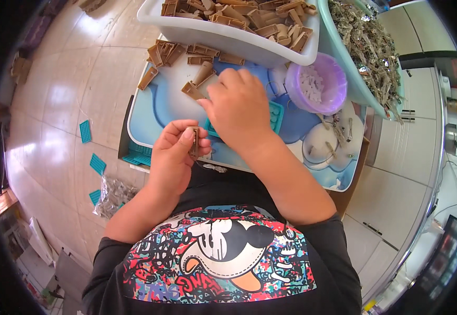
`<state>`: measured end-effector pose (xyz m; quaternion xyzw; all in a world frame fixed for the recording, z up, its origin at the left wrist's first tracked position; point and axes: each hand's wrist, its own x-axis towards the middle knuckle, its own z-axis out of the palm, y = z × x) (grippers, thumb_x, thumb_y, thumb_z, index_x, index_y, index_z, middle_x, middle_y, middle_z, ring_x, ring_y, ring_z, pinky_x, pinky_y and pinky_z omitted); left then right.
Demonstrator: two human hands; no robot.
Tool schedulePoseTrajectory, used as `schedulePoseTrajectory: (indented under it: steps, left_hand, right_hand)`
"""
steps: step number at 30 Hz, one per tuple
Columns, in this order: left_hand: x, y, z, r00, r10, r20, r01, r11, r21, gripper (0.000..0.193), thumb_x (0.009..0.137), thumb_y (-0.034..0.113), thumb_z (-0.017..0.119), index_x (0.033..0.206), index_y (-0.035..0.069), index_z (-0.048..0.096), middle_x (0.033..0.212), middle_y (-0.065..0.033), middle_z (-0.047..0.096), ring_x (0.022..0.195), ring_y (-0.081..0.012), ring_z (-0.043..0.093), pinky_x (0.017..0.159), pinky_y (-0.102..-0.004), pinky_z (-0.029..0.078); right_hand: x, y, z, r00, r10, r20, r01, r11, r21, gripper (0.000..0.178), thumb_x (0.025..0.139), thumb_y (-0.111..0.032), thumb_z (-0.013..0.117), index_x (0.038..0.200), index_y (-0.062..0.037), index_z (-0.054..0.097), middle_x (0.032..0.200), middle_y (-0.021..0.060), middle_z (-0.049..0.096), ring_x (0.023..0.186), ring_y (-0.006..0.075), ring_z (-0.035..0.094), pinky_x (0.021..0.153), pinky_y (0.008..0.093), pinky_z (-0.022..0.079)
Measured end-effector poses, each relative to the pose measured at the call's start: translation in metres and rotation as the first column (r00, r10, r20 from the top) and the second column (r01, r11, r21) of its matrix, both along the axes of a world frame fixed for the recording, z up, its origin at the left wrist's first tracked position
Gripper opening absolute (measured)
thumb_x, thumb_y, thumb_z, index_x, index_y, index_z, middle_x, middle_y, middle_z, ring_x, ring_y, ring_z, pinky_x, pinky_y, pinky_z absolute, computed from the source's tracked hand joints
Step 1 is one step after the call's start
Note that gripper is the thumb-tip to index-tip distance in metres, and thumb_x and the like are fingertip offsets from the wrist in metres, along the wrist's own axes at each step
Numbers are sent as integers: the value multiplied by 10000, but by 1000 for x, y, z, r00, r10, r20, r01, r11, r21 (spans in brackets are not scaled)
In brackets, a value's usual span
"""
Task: The person assembles small components by hand, inserting plastic components into cardboard sleeves.
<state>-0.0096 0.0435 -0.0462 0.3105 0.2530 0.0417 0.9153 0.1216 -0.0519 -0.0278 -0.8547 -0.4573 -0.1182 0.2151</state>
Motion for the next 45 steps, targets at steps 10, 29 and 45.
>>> schedulePoseTrajectory:
  steps: [10, 29, 45]
  left_hand:
    - [2, 8, 12, 989, 129, -74, -126, 991, 50, 165, 936, 126, 504, 1064, 22, 508, 1051, -122, 611, 938, -197, 625, 806, -318, 536]
    - [-1, -31, 28, 946, -324, 26, 324, 939, -117, 310, 971, 239, 430, 1187, 20, 471, 1035, -95, 581, 929, -194, 605, 789, -332, 525]
    - [-3, -35, 21, 950, -303, 75, 312, 929, -199, 385, 985, 273, 350, 1255, 29, 474, 1074, -95, 566, 967, -184, 570, 845, -315, 495]
  right_hand:
    - [-12, 3, 11, 987, 8, 160, -8, 1000, 0, 128, 660, -136, 651, 685, -97, 532, 712, 38, 528, 715, 234, 519, 632, 367, 390]
    - [-68, -85, 41, 903, 142, -406, -37, 966, 255, 636, 576, -164, 827, 1115, -42, 509, 1100, 142, 574, 1000, 321, 552, 841, 389, 447]
    - [-73, -78, 34, 962, 149, -230, -116, 982, 150, 824, 542, -98, 803, 1273, -28, 429, 1102, 131, 557, 993, 314, 545, 845, 405, 446]
